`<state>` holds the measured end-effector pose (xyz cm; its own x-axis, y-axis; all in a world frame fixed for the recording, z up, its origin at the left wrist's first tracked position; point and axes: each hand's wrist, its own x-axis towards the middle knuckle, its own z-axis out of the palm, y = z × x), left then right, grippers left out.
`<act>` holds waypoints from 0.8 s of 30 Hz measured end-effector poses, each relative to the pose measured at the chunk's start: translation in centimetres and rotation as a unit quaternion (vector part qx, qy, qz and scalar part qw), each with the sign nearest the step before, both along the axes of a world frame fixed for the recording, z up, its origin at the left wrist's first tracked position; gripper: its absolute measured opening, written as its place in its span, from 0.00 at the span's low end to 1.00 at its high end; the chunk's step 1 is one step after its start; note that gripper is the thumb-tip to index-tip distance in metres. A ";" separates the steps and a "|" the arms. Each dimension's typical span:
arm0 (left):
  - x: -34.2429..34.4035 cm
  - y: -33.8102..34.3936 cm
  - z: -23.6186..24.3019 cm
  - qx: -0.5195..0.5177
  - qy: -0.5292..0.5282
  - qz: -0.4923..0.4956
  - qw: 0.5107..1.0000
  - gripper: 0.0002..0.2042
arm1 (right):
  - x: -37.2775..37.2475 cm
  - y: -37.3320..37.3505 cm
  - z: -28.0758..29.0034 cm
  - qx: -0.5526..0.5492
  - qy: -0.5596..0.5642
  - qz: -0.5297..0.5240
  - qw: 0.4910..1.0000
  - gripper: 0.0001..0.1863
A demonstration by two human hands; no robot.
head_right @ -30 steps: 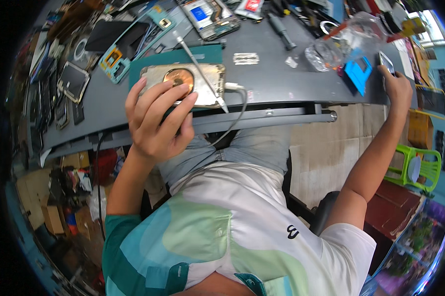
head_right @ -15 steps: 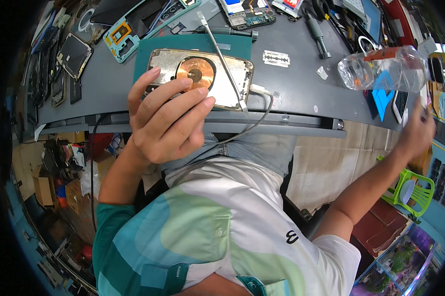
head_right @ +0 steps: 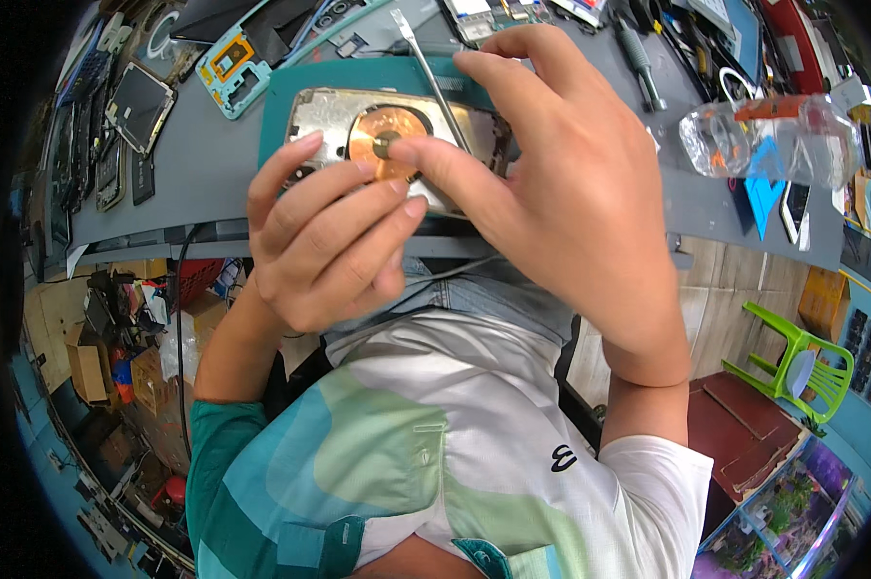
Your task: The person uses a metal spudger to carefully pry and separate the back cover of a disassembled smartphone. They work along the edges of the device, lifting the casing while holding the phone steady on a green mat.
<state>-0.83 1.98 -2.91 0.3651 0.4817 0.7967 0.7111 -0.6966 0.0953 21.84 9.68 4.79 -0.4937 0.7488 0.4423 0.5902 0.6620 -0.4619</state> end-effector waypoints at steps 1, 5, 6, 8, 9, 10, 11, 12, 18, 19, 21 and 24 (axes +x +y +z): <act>0.0 -0.2 -0.1 0.000 -0.003 0.000 1.000 0.14 | -0.5 0.1 -0.2 0.005 -0.009 -0.012 1.000 0.25; 0.2 -0.8 0.3 -0.012 -0.011 0.007 1.000 0.13 | -2.1 0.1 -0.7 0.000 -0.009 -0.071 0.997 0.16; 0.2 -0.8 0.4 -0.016 -0.008 0.004 1.000 0.12 | -2.1 0.2 -0.8 0.005 -0.004 -0.073 0.997 0.15; 0.4 -0.9 0.4 -0.014 -0.010 0.010 1.000 0.12 | -2.0 0.3 -1.1 0.015 0.004 -0.078 0.997 0.13; 0.4 -1.0 0.3 -0.015 -0.010 0.012 1.000 0.12 | -2.0 0.4 -1.2 0.012 0.015 -0.075 0.997 0.11; 0.4 -1.0 0.3 -0.010 -0.006 0.012 1.000 0.12 | -2.1 0.4 -1.4 0.009 0.026 -0.073 0.997 0.10; 0.3 -0.9 0.2 -0.006 -0.003 0.011 1.000 0.13 | -2.3 0.3 -1.5 0.005 0.036 -0.071 0.997 0.09; 0.3 -0.9 0.1 -0.002 -0.001 0.010 1.000 0.13 | -3.0 0.0 -0.9 -0.042 0.045 -0.103 0.993 0.09; 0.3 -1.1 0.2 -0.008 0.005 0.010 1.000 0.16 | -0.9 1.1 -0.9 0.025 0.120 -0.040 0.992 0.07; 0.3 -1.2 0.1 -0.008 0.007 0.009 1.000 0.16 | -0.4 0.8 -0.3 -0.028 0.173 -0.051 0.983 0.09; 0.5 -0.7 0.1 -0.009 0.005 -0.010 1.000 0.16 | 1.7 0.2 1.3 -0.118 0.287 -0.074 0.948 0.12; 0.7 -0.9 0.0 -0.020 0.009 -0.003 1.000 0.16 | 5.3 -0.3 1.1 -0.121 0.383 0.010 0.916 0.17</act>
